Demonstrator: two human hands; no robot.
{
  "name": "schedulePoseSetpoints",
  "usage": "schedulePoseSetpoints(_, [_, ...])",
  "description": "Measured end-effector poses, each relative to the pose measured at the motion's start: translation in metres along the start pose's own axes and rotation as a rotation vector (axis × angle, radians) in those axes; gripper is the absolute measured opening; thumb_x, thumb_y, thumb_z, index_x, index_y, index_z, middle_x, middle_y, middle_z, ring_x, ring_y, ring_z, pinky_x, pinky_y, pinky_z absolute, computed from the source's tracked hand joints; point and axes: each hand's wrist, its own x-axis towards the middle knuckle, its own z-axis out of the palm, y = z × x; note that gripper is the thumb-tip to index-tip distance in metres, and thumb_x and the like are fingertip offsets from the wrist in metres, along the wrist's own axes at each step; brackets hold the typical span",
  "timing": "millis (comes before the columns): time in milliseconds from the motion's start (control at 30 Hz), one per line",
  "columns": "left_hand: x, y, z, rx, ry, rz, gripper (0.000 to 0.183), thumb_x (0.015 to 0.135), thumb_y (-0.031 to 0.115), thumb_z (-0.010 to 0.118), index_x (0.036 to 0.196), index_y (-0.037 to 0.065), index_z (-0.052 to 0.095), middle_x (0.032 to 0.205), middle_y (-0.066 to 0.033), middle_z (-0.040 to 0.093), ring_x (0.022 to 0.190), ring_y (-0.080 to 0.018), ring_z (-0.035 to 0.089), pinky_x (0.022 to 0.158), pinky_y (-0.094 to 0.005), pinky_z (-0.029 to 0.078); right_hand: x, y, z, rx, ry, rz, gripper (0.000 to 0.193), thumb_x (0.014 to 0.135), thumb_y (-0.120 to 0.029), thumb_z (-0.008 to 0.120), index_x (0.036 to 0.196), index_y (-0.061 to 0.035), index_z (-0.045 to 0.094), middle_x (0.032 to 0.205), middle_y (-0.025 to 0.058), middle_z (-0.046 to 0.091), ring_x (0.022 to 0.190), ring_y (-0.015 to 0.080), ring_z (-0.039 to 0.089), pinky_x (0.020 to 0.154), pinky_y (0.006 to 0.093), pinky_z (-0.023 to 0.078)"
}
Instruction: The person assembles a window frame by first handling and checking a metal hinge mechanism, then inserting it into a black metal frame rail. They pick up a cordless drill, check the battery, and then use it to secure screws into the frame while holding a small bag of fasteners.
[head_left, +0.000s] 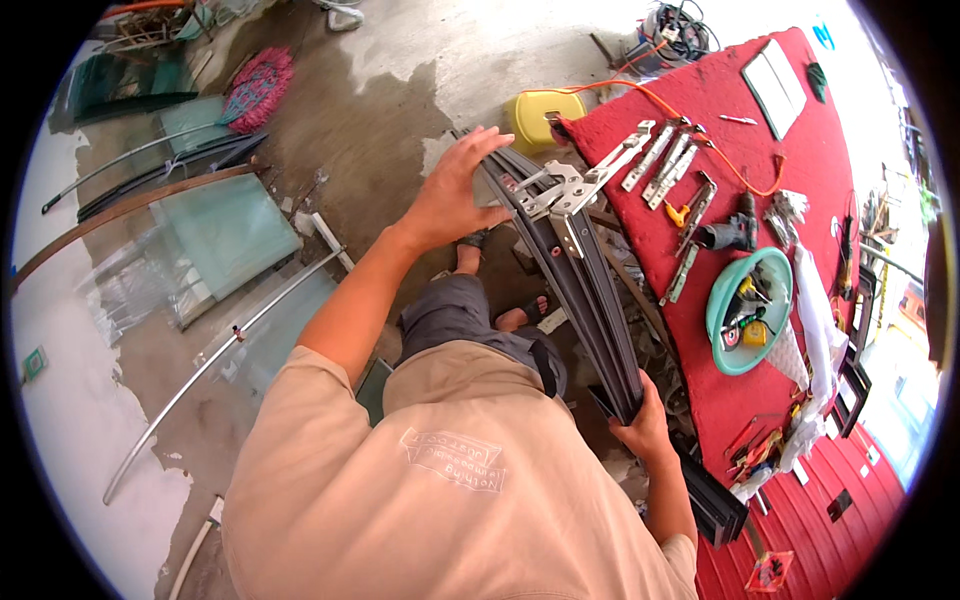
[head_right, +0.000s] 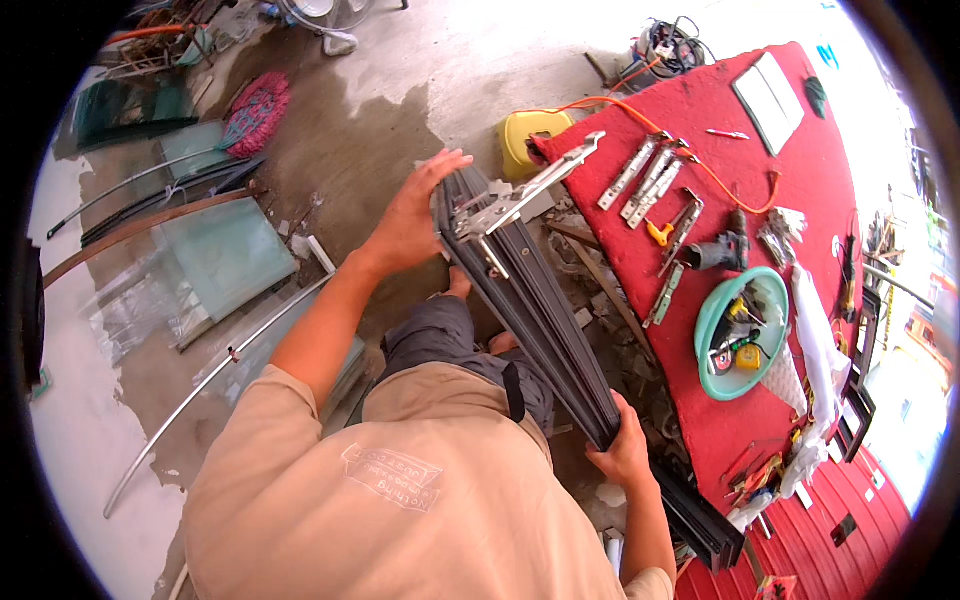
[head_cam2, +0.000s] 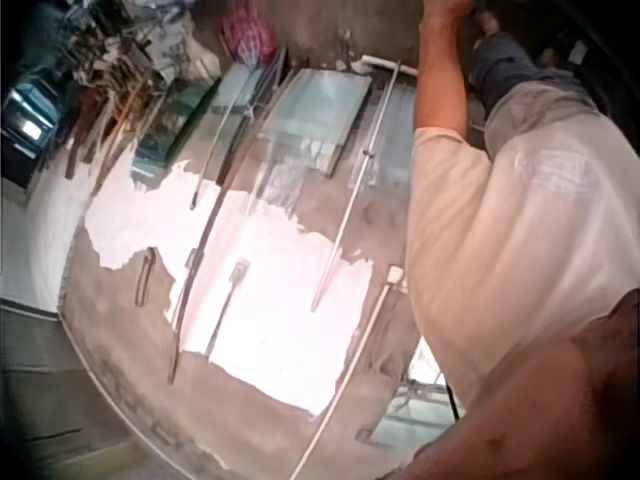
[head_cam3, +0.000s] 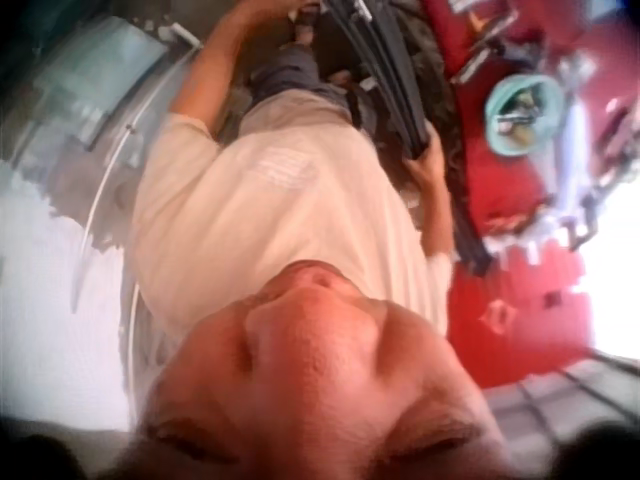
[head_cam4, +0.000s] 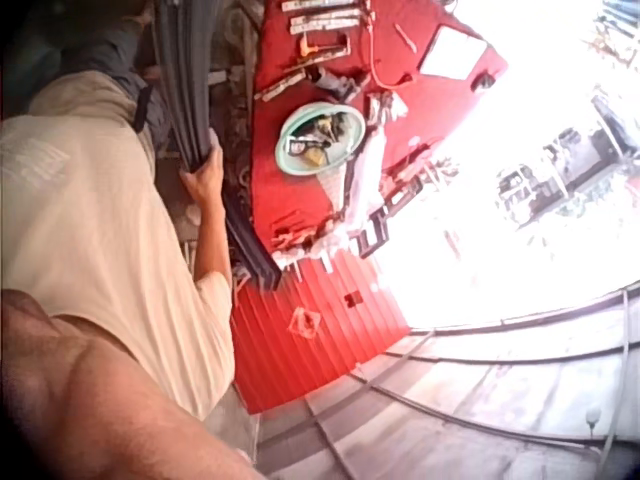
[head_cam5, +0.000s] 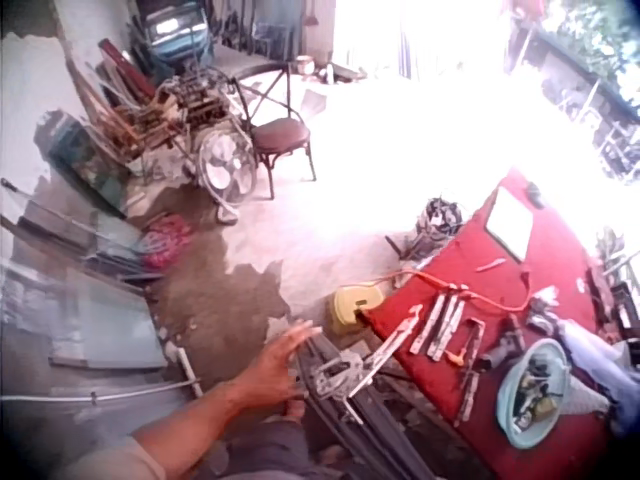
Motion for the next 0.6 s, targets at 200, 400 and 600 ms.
schedulePoseSetpoints(200, [0.021, 0.053, -0.002, -0.286, 0.151, 0.095, 0.049, 0.085, 0.003, 0.087, 0.132, 0.012, 0.080, 0.120, -0.0096, 0.085, 0.112, -0.0224, 0.082, 0.099, -0.0356, 0.062, -0.034, -0.012, -0.037, -0.001, 0.046, 0.001, 0.106, 0.068, -0.007, 0.089, 0.165, 0.0002, 0.045, 0.150, 0.0270, 0.065, 0.145, 0.0424, 0.062, 0.124, 0.0457, 0.047])
schedulePoseSetpoints(400, [0.024, 0.131, -0.024, -0.104, 0.145, 0.206, 0.050, 0.087, -0.005, 0.085, 0.135, 0.009, 0.081, 0.121, -0.0079, 0.086, 0.111, -0.0102, 0.077, 0.098, -0.0306, 0.062, -0.070, -0.006, -0.061, 0.080, 0.094, 0.015, 0.099, 0.070, -0.006, 0.084, 0.163, -0.0032, 0.049, 0.143, 0.0226, 0.070, 0.139, 0.0377, 0.067, 0.121, 0.0444, 0.049])
schedulePoseSetpoints(600, [0.013, 0.248, -0.052, 0.177, 0.173, 0.345, 0.058, 0.081, -0.008, 0.083, 0.136, 0.013, 0.081, 0.119, -0.0076, 0.086, 0.107, -0.0208, 0.083, 0.094, -0.0330, 0.065, -0.107, 0.024, -0.077, 0.115, 0.097, -0.018, 0.094, 0.070, -0.006, 0.085, 0.159, -0.0030, 0.053, 0.133, 0.0191, 0.074, 0.127, 0.0355, 0.072, 0.115, 0.0427, 0.053])
